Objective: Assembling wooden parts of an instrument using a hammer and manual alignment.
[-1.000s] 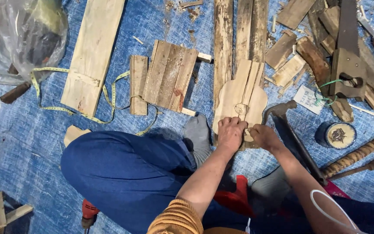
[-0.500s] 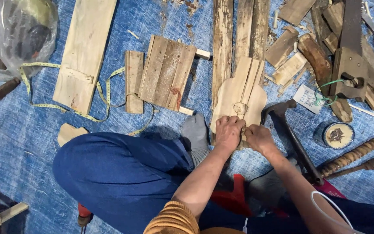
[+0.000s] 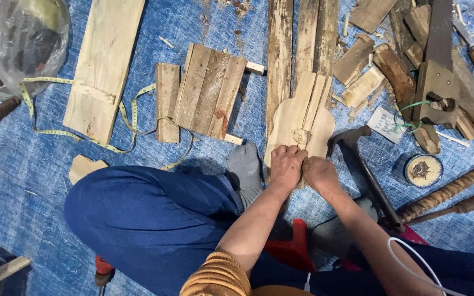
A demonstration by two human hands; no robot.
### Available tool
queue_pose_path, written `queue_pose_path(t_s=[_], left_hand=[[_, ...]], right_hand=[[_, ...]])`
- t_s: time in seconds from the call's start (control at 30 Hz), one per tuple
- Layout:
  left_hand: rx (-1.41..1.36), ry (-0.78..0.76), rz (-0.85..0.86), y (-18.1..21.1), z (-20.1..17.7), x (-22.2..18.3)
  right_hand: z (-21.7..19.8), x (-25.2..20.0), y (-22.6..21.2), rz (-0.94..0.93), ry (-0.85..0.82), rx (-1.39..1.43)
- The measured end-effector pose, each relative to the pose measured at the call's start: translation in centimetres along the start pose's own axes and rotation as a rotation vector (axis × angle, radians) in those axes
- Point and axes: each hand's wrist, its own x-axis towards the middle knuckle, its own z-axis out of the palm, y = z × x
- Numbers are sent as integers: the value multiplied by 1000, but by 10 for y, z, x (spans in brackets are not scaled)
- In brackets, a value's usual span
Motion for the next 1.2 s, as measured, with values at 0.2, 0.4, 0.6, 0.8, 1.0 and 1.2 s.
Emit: queue_pose_path(t_s=[0.2,0.4,0.6,0.8,1.0,1.2], left_hand=[[-7,-20,-3,-5,6,0],[-43,-25,0,-20,24,5],[-17,-66,-16,-17,23,8],[-39,-78,-39,-19,29,9],[-70,-42,-16,-10,5,2],[-84,0,-15,-7,4,0]], right_hand=[[-29,-12,-6,-195,-61,265],[-38,-21,25,-3,-84,950],[0,1,42,-11,-21,1133],[-5,7,43,10,-54,1008],[-12,-4,33,-13,-5,925],[-14,-4,30,25,-2,803]])
